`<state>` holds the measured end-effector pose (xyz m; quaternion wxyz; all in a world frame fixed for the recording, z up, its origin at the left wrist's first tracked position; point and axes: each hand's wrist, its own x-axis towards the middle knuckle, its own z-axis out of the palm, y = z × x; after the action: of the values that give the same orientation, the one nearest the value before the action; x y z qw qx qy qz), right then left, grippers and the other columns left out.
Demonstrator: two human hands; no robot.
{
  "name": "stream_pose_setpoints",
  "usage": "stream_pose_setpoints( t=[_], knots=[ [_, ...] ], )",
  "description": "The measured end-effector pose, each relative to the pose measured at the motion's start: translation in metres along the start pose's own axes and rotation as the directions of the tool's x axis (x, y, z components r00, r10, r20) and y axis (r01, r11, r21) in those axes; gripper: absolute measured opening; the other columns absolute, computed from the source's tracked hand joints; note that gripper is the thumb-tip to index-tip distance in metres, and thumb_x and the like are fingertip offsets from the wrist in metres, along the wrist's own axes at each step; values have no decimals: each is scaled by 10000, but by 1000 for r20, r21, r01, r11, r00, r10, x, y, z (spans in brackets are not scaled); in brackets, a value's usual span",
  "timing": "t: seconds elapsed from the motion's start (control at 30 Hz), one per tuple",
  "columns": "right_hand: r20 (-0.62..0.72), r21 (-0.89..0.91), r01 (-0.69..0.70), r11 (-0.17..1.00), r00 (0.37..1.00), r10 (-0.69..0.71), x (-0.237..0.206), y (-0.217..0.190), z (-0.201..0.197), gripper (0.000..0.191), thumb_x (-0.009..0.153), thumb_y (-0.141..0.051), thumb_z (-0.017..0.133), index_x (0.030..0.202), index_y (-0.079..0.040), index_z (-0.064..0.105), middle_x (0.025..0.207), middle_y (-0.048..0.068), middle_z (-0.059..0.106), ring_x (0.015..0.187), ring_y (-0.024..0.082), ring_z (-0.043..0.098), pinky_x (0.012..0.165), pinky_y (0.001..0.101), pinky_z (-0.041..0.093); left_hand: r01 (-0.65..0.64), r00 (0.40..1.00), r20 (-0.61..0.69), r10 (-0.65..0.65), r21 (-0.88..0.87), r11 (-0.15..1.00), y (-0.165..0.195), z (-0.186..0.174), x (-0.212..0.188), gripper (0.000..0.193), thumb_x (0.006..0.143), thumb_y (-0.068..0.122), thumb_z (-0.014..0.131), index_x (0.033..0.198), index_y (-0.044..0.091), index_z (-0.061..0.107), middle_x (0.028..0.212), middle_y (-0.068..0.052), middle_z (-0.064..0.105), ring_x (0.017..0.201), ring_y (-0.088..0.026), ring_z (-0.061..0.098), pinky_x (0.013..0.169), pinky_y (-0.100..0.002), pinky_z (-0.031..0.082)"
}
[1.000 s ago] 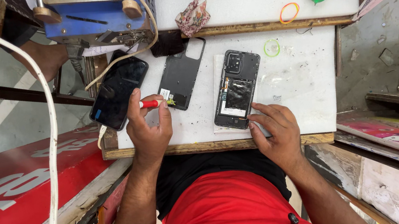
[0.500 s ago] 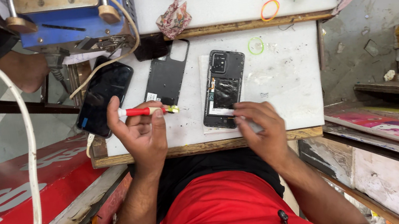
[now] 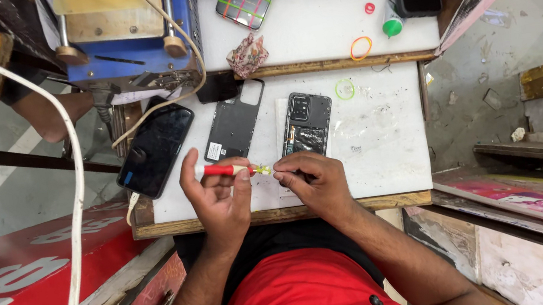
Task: The person secures a smartphone with rubber bands, then uses a red-handled tool to apply adhesive to the internal components of a disassembled phone. The person also briefly handles a second phone to display a QR code on its screen.
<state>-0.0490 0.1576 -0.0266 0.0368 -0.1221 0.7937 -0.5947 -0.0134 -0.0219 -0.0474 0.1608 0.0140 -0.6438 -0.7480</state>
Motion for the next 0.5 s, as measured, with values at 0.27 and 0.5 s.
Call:
stream_pose_setpoints(
  t=[0.27, 0.5],
  knots=[
    [5, -158, 33, 987, 999, -32, 3, -9, -8, 147, 832, -50, 814, 971, -41, 768, 979, 74, 786, 811, 159, 750, 659, 262, 584, -257, 964, 126, 234, 226, 940, 1, 4, 1, 743, 979, -98, 660, 1525, 49, 179, 1113, -212, 700, 1014, -256, 738, 932, -370, 617],
    [-11, -157, 108, 982, 994, -111, 4, -9, -15, 126, 834, -70, 820, 945, -63, 762, 971, 85, 778, 888, 232, 771, 757, 311, 616, -284, 957, 146, 251, 290, 914, 2, 11, -2, 710, 942, -99, 663, 1475, 32, 213, 1087, -219, 687, 982, -273, 718, 946, -390, 584]
  ],
)
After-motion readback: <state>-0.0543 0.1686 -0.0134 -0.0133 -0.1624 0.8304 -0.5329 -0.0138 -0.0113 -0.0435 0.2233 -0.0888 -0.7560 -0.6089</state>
